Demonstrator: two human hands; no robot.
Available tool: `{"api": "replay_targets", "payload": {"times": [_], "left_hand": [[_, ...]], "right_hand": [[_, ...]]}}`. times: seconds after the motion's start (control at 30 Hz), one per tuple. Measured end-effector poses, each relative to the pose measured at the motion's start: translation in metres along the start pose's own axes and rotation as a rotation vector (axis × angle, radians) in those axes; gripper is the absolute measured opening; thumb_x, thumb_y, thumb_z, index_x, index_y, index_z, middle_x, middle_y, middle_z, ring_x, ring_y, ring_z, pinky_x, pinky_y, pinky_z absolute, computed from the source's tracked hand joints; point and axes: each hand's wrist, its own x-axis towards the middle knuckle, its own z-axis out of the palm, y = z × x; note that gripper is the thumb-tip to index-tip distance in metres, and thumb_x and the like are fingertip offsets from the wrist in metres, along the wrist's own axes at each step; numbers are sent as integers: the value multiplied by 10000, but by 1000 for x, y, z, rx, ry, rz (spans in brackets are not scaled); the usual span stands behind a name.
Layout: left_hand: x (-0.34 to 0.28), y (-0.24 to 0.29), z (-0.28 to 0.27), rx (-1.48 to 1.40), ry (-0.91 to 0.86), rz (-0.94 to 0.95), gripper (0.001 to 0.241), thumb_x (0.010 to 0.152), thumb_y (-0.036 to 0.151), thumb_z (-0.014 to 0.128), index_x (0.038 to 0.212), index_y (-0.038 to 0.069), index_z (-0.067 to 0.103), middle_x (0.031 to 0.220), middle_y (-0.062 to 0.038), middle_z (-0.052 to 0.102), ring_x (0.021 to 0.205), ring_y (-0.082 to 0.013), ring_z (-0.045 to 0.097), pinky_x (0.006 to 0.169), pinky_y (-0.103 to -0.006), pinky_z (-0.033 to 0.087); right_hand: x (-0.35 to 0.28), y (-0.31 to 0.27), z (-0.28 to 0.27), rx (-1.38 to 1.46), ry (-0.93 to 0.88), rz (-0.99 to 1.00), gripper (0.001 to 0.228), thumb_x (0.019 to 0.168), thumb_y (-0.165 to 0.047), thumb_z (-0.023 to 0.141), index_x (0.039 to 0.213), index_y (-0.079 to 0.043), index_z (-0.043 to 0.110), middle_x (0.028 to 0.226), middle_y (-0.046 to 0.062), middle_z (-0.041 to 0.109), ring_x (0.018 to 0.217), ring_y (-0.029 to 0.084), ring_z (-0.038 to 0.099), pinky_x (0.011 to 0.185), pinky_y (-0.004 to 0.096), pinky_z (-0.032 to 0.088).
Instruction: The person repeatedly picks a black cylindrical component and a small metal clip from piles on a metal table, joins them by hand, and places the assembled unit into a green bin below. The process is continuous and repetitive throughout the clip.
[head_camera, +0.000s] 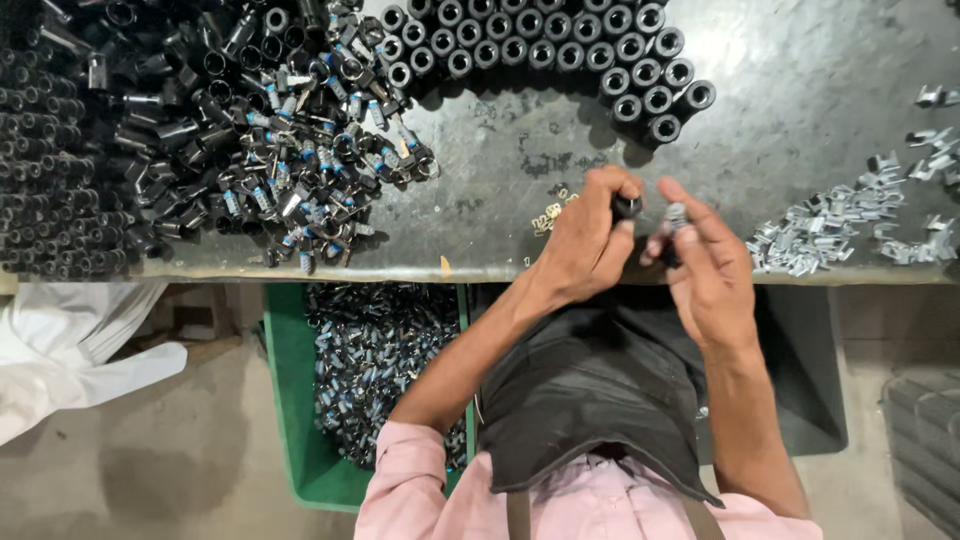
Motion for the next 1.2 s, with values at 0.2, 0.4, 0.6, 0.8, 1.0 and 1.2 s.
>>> {"api": "replay_targets", "payload": {"times": [0.2, 0.4, 0.6, 0.8, 1.0, 1.2], "left_hand": [[-16, 35, -40, 66, -61, 17, 333, 912, -35, 660, 1223, 60, 592, 1117, -85, 628, 1042, -306, 653, 930, -382, 530], [-20, 53, -60, 565, -146, 180, 341, 881, -17, 657, 1201, 83, 595, 1114, -96, 556, 1048, -326, 564, 922, -419, 513], [-17, 66, -71, 801, -150, 344, 300, 888, 77, 693, 1165, 39, 583, 1032, -107, 498, 968, -332, 531, 821, -400, 524], [-16, 77, -73, 792, -159, 316, 243, 909, 83, 667, 1120, 56, 549, 1041, -110, 492, 988, -327, 536, 800, -401, 535], [-18, 74, -64, 619, -86, 184, 268, 887, 12, 607, 1137, 55, 520, 1085, -140, 510, 1022, -364, 547, 862, -454, 502], [-30, 69, -70, 415, -255, -21, 266, 859, -69, 563, 1101, 36, 524, 1054, -166, 541, 961, -418, 565, 796, -496, 465]], "right_hand": [[4, -19, 57, -257, -72, -113, 185, 1053, -8, 683, 1236, -22, 657, 1041, 64, 667, 863, 120, 616, 824, 272, 512], [-4, -67, 88, -1154, -213, -309, 185, 889, -25, 804, 1060, -19, 732, 892, 84, 697, 718, 132, 625, 647, 273, 494], [17, -76, 89, -1057, -378, -150, 172, 867, -33, 795, 949, -22, 644, 859, 27, 720, 742, 59, 660, 644, 232, 523], [31, -85, 98, -992, -413, -64, 271, 844, -47, 843, 980, -21, 611, 864, 20, 652, 733, 51, 558, 612, 231, 475], [17, -72, 94, -1012, -295, -290, 252, 858, -54, 815, 1061, -50, 665, 983, 22, 717, 844, 76, 687, 741, 262, 564], [8, -59, 91, -1333, -559, -584, 206, 863, -74, 775, 1062, -41, 731, 930, 100, 720, 868, 244, 694, 731, 347, 547]]}}
